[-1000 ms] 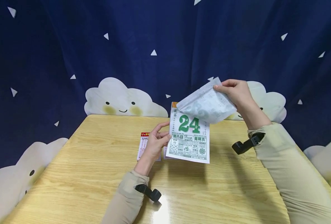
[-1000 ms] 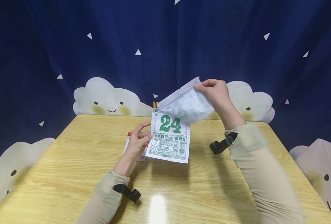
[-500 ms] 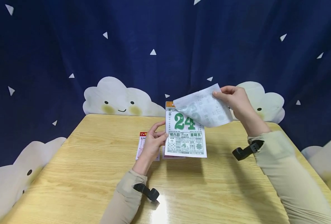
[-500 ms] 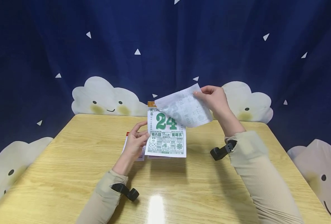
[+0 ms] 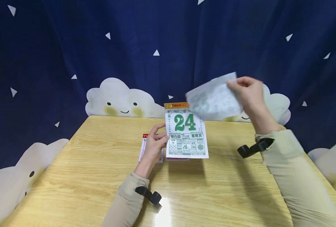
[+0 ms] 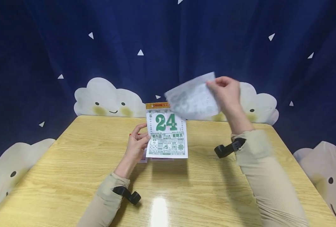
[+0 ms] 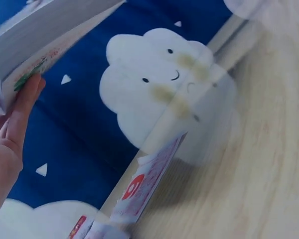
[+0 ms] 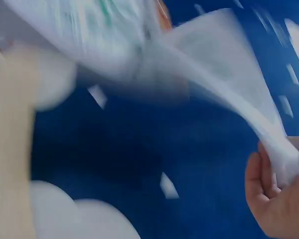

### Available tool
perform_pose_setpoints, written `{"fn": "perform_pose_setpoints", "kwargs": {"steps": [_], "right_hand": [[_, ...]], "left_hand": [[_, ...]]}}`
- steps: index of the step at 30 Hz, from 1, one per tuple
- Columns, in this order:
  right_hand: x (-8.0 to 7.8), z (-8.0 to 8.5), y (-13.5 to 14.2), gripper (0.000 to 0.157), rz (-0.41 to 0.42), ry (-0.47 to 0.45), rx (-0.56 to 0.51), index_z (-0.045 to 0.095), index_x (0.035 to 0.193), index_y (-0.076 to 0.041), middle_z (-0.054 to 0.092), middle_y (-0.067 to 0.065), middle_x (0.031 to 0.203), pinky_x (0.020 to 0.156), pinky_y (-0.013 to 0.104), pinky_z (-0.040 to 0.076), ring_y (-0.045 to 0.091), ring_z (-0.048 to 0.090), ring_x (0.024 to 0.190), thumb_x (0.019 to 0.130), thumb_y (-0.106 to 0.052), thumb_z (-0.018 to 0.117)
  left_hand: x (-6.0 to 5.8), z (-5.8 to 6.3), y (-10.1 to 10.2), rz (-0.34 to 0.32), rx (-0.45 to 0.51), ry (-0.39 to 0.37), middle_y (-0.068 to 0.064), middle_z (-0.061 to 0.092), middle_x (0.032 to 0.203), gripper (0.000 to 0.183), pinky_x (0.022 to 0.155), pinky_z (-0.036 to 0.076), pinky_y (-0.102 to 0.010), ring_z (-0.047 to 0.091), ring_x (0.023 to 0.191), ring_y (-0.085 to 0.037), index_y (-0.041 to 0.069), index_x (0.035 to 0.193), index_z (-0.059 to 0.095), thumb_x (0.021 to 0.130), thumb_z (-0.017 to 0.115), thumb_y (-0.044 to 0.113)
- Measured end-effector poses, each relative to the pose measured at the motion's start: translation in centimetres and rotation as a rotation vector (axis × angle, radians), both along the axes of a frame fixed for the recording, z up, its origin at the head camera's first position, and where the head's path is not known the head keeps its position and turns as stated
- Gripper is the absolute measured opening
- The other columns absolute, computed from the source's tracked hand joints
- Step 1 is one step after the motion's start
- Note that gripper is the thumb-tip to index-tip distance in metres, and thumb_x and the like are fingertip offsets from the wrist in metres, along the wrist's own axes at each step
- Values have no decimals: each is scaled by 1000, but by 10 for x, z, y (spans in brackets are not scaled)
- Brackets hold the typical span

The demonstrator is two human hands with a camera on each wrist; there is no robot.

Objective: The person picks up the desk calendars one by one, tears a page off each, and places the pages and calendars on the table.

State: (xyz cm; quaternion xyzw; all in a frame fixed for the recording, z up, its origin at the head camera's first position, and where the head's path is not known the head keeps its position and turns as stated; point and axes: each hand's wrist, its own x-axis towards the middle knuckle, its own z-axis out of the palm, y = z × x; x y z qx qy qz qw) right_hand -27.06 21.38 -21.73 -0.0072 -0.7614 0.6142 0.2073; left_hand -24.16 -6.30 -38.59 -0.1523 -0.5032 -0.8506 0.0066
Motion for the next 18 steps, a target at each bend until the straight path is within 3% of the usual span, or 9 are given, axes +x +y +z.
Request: {"fn": "perform_pose_setpoints", "kwargs": {"steps": [3,5,9,18], "right_hand": [[-1,6,35,15,-107,38,-224,63,72,-8,51,-1,78,50,14,41,7,47,64,63,-15,74],[1,6,52,21,-142,26,-279,64,77,-6,48,1,85,50,14,41,9,47,69,63,-17,74],[4,2,66,28,-177,-8,-288,65,84,-7,49,0,88,50,15,41,10,48,72,61,-21,74],[13,-26,78,25,-196,-43,-235,62,80,-11,56,-4,73,49,16,41,7,51,64,61,-21,75]], "left_hand": [[-1,2,-14,18,65,4,-5,66,81,44,49,47,-21,61,62,-14,9,114,44,76,43,-14],[-3,3,-23,27,89,18,-6,65,84,42,53,49,-22,61,66,-15,10,114,43,78,43,-12],[-4,3,-29,21,76,22,-5,65,85,43,58,50,-24,62,68,-16,8,118,41,80,44,-10],[-4,-6,-15,50,-55,-87,-2,65,72,45,50,48,-24,59,54,-14,8,118,45,76,47,-9]]}}
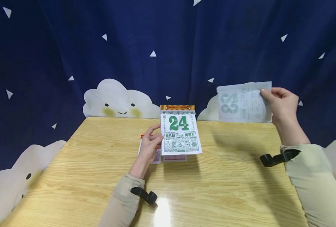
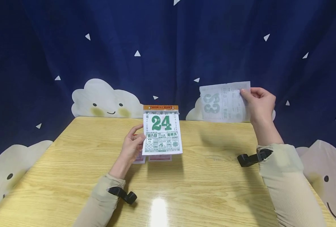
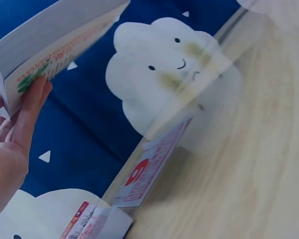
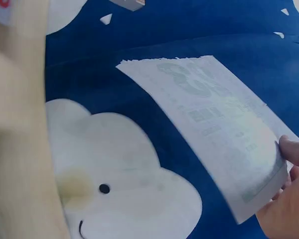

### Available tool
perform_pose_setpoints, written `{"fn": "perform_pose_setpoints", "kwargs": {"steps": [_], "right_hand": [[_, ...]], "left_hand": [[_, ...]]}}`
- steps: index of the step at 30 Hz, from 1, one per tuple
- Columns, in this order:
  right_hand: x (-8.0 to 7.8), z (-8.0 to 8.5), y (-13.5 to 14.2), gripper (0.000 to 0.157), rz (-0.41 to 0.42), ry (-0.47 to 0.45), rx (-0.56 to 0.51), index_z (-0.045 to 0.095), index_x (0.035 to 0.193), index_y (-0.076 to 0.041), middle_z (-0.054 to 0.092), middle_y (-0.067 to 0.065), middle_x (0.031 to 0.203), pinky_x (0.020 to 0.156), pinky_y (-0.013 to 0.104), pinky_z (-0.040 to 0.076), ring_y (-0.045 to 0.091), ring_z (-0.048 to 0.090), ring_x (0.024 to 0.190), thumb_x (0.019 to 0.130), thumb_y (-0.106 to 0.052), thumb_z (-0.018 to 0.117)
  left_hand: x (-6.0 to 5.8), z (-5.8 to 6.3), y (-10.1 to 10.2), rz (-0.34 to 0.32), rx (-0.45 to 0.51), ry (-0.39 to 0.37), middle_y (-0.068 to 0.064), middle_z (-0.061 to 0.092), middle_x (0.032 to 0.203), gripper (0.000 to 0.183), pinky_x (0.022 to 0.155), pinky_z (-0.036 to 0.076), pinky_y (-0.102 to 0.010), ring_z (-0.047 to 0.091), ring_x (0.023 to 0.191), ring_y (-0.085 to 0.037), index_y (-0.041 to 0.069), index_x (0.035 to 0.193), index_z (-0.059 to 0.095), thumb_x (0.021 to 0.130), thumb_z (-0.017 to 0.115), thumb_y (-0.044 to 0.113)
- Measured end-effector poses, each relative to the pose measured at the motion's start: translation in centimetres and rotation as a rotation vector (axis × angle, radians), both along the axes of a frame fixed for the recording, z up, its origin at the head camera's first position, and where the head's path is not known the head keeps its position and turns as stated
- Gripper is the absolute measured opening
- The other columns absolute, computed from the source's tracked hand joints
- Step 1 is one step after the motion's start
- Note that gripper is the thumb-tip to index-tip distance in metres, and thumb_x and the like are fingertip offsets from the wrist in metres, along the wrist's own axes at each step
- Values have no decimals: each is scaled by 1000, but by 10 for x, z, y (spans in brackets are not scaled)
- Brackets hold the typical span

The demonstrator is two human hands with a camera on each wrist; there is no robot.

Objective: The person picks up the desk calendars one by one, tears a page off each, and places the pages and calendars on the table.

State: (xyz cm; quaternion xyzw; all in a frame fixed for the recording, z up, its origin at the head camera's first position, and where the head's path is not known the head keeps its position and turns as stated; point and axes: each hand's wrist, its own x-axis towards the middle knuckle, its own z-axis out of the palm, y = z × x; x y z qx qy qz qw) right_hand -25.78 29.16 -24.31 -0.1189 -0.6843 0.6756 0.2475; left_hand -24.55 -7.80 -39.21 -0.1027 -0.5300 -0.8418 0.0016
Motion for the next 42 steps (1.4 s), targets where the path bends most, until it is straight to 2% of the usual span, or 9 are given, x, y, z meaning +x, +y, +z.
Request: {"fn": "perform_pose_setpoints", "kwargs": {"steps": [3,10,16,21,25,28,33,38,42], "right_hand": [[1,-10,3,26,8,-27,43,63,83,-11,57,-7,72,50,15,42,5,52,64,62,-22,74],[-1,-36,1,18,-22,-138,287,61,83,-22,53,-20,66,57,14,39,0,49,66,69,-30,67],[-8,-52,1,14,-13,-160,299,61,83,-21,52,-21,67,59,14,37,-1,47,68,72,-28,66],[-17,-62,7,13,-15,-142,319,61,83,-17,52,-20,69,60,15,36,0,46,68,74,-26,64],[-21,-75,9,27,-20,-124,536,62,91,-11,53,-23,69,58,14,37,-1,46,69,77,-34,59],[-19,-87,7,33,-6,-107,701,63,93,-9,59,-13,78,57,14,38,0,48,70,79,-39,55],[-10,-108,0,30,94,-91,862,64,92,-10,62,9,94,63,23,42,14,56,82,81,-36,53],[0,-126,-9,19,200,-31,991,65,89,-11,63,8,91,68,37,42,24,56,85,81,-26,56],[8,-138,-11,17,303,-39,1006,64,89,-12,63,7,91,72,43,42,28,55,88,81,-25,56]], "left_hand": [[-1,-4,5,18,-50,-35,-1,63,68,46,49,47,-24,58,53,-13,11,116,47,74,49,-8],[0,-12,17,40,-181,-111,-3,62,72,48,52,48,-29,58,55,-13,13,116,49,72,52,-5],[1,-18,28,22,-218,-158,-14,62,80,48,58,50,-40,59,56,-16,11,116,48,71,52,-5],[2,-22,39,-1,-237,-203,-12,62,78,49,54,50,-39,59,54,-16,12,116,48,70,52,-3],[3,-25,49,-15,-253,-236,-11,63,75,49,49,50,-35,58,52,-15,12,117,47,70,51,-2],[3,-29,54,-14,-262,-257,-13,63,75,50,50,50,-35,58,51,-15,10,118,46,70,51,-3],[3,-34,55,-37,-273,-265,-18,61,82,50,58,50,-40,59,55,-17,5,122,41,73,50,-2],[3,-35,53,-102,-312,-248,-21,60,85,47,62,50,-39,60,60,-18,2,126,34,81,47,2],[4,-33,53,-113,-381,-245,-19,60,85,48,60,51,-36,59,60,-17,2,128,32,83,47,4]]}}
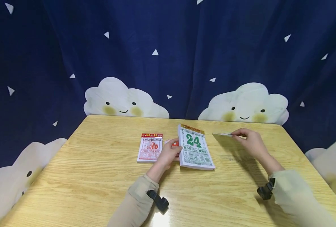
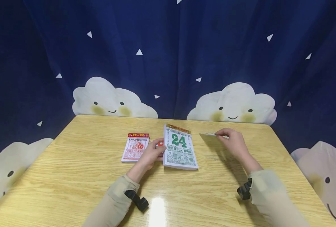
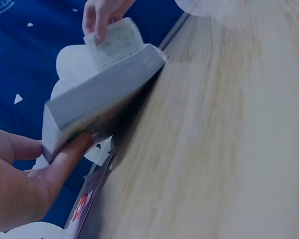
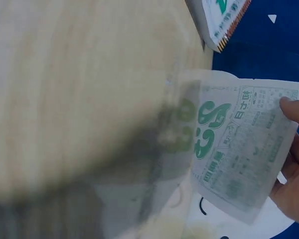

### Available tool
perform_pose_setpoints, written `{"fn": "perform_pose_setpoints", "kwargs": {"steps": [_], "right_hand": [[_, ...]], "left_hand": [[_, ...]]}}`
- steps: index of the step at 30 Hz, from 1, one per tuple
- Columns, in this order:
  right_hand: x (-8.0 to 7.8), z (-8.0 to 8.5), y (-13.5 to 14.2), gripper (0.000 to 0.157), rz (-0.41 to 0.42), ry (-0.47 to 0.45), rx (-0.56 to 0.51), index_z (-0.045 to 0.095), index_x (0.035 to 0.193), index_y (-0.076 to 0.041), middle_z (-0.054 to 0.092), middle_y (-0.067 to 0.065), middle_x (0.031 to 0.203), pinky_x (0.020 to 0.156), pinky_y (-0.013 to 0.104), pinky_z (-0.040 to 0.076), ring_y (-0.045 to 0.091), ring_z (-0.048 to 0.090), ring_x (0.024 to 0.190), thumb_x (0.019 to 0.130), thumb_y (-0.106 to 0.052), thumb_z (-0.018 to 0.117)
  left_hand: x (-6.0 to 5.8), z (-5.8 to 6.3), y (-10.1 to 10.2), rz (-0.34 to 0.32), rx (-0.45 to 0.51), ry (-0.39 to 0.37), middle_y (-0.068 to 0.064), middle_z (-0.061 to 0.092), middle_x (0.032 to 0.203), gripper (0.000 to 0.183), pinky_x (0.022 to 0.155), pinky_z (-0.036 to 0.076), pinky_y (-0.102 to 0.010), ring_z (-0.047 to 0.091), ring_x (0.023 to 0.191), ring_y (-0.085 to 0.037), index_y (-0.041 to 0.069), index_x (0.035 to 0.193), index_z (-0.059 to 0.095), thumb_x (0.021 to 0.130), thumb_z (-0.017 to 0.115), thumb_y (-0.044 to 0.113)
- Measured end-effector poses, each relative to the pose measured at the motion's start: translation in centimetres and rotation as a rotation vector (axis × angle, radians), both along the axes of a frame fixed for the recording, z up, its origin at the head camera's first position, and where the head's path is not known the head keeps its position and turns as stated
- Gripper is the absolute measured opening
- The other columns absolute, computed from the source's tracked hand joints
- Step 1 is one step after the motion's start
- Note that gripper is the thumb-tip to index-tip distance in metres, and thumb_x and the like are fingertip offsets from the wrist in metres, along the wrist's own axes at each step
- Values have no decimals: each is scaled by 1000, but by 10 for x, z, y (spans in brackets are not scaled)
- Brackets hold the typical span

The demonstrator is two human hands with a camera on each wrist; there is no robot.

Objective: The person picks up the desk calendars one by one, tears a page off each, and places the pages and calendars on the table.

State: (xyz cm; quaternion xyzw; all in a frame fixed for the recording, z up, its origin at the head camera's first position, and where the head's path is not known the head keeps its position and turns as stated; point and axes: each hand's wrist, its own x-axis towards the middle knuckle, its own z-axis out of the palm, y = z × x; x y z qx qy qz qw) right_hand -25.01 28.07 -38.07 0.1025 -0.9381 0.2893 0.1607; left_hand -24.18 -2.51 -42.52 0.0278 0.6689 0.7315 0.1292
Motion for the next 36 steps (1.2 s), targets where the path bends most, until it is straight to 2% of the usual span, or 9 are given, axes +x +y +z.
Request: {"fn": "perform_pose_setpoints", "kwargs": {"steps": [1,6,9,12,16,18,25,29,36], "right_hand": [[2,-3,1,16,14,-17,0,64,89,-13,62,7,92,73,44,42,29,55,88,81,-24,57],[10,-14,0,12,70,-103,33,63,90,-13,61,8,94,73,45,42,30,54,90,79,-16,59],[14,-19,-2,15,119,-139,72,62,93,-11,61,7,92,74,45,43,27,55,87,77,-13,60],[15,-24,-5,18,160,-167,104,62,94,-10,60,5,90,74,43,43,22,55,83,77,-14,61],[16,-30,-8,14,185,-181,153,64,88,-11,60,0,83,68,36,45,15,54,75,75,-13,63],[16,-33,-9,12,180,-182,187,64,86,-11,59,-1,81,66,33,45,13,53,73,74,-14,63],[14,-41,-8,24,97,-215,311,62,98,-4,54,9,88,64,36,42,19,51,74,76,-15,60],[14,-40,-9,17,80,-242,327,65,90,-6,54,7,84,60,32,41,16,49,69,74,-11,61],[20,-37,-12,8,109,-286,294,64,79,-10,53,0,72,56,27,38,12,47,64,71,-10,64]], "left_hand": [[2,4,0,-2,-27,6,-20,59,85,48,59,51,-36,59,61,-18,1,128,32,83,47,4],[2,5,2,27,-175,20,-13,56,81,49,58,51,-34,54,58,-17,0,125,38,79,53,4],[-1,1,5,58,-248,32,-7,50,80,48,57,51,-33,52,59,-15,2,123,43,77,55,4],[-2,1,8,79,-287,50,-7,49,80,46,56,51,-32,51,61,-17,1,120,46,76,56,3],[-3,1,11,85,-343,76,-6,49,78,43,56,50,-29,51,64,-16,-1,117,48,75,55,2],[-4,1,12,78,-351,80,-6,49,78,42,57,50,-29,51,64,-15,-2,116,49,75,55,1],[-4,-3,19,59,-327,69,-9,52,85,49,56,50,-27,51,65,-12,-5,117,47,69,55,-6],[-3,-2,23,31,-363,81,-10,54,90,54,57,50,-24,53,70,-14,-2,118,47,66,55,-8],[-4,4,27,1,-635,183,-8,59,90,54,60,44,-20,52,75,-15,2,115,51,62,58,-4]]}}
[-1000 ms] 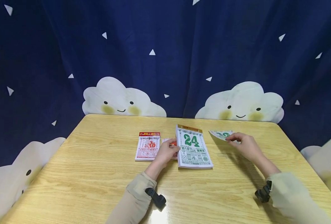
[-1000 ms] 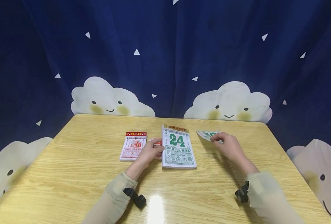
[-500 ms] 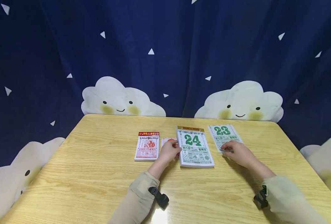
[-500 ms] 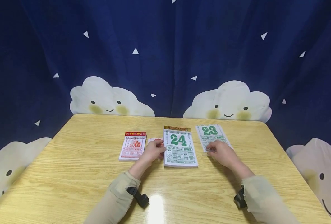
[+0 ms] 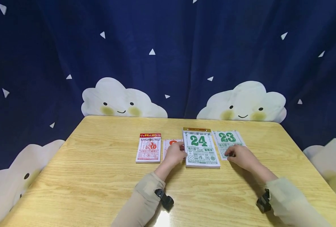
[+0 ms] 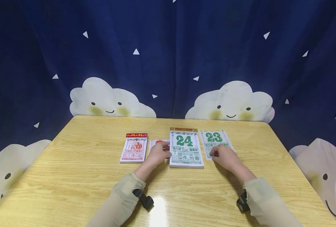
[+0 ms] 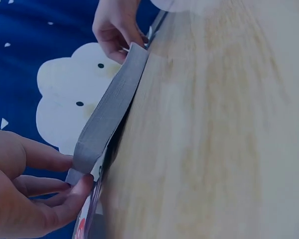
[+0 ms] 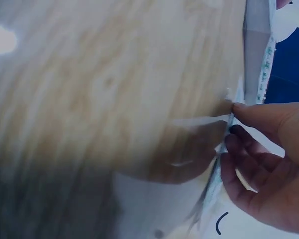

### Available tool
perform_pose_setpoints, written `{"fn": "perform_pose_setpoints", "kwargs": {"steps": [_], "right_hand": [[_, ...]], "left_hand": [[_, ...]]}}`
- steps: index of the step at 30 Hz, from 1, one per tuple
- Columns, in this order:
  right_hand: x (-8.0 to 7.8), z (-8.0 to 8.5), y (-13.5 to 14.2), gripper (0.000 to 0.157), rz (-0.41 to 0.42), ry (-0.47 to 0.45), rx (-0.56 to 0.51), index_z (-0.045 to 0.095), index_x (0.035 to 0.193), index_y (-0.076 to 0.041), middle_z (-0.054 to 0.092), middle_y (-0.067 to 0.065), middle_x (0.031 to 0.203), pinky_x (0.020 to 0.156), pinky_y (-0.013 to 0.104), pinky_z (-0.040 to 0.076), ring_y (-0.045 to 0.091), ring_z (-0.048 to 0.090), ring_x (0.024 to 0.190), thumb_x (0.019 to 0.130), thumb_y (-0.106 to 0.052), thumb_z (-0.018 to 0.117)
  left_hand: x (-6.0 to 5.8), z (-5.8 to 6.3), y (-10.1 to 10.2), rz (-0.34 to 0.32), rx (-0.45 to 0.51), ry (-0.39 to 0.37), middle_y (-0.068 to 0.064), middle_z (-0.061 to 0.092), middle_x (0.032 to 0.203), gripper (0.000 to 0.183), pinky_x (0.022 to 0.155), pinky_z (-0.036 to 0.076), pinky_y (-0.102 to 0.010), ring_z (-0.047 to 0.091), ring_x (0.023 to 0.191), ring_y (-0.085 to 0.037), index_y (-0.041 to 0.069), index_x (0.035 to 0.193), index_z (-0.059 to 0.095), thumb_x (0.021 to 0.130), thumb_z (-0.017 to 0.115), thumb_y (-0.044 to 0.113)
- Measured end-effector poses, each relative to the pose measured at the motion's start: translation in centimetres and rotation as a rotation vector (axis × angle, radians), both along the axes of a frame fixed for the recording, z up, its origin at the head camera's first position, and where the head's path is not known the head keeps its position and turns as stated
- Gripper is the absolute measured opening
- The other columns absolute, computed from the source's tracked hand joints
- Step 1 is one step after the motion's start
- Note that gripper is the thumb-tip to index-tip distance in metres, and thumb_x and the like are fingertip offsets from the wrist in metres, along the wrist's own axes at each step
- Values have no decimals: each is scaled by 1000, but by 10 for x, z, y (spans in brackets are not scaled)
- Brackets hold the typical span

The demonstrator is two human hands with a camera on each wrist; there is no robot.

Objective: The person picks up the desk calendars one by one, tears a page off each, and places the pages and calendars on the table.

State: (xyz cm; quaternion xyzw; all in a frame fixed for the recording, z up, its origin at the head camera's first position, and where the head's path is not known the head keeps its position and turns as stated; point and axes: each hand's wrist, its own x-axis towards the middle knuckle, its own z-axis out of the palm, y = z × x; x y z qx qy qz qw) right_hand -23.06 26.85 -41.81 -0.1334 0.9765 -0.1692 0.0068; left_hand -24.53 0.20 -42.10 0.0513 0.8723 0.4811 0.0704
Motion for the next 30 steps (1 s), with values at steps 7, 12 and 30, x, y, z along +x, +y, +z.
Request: {"fn": "perform_pose_setpoints", "kwargs": {"steps": [7,12,30], "right_hand": [[4,3,1,9,33,-39,-44,60,74,-10,54,0,69,56,27,38,11,46,62,66,-7,65],[5,5,0,11,44,-66,-54,60,74,-9,54,0,69,56,26,39,10,46,62,66,-6,65],[3,12,-1,8,55,-83,0,60,72,-11,54,-4,67,57,27,37,10,45,62,65,-9,64]], "left_hand": [[-1,4,2,-9,-77,29,-8,59,85,53,58,44,-21,51,72,-15,0,114,52,61,57,-5],[-1,3,5,-15,-110,68,-7,60,79,48,56,42,-22,51,67,-14,1,108,56,60,56,-4],[-1,5,9,-16,-297,191,-4,60,76,32,55,42,-24,52,66,-15,2,94,62,62,57,1]]}}
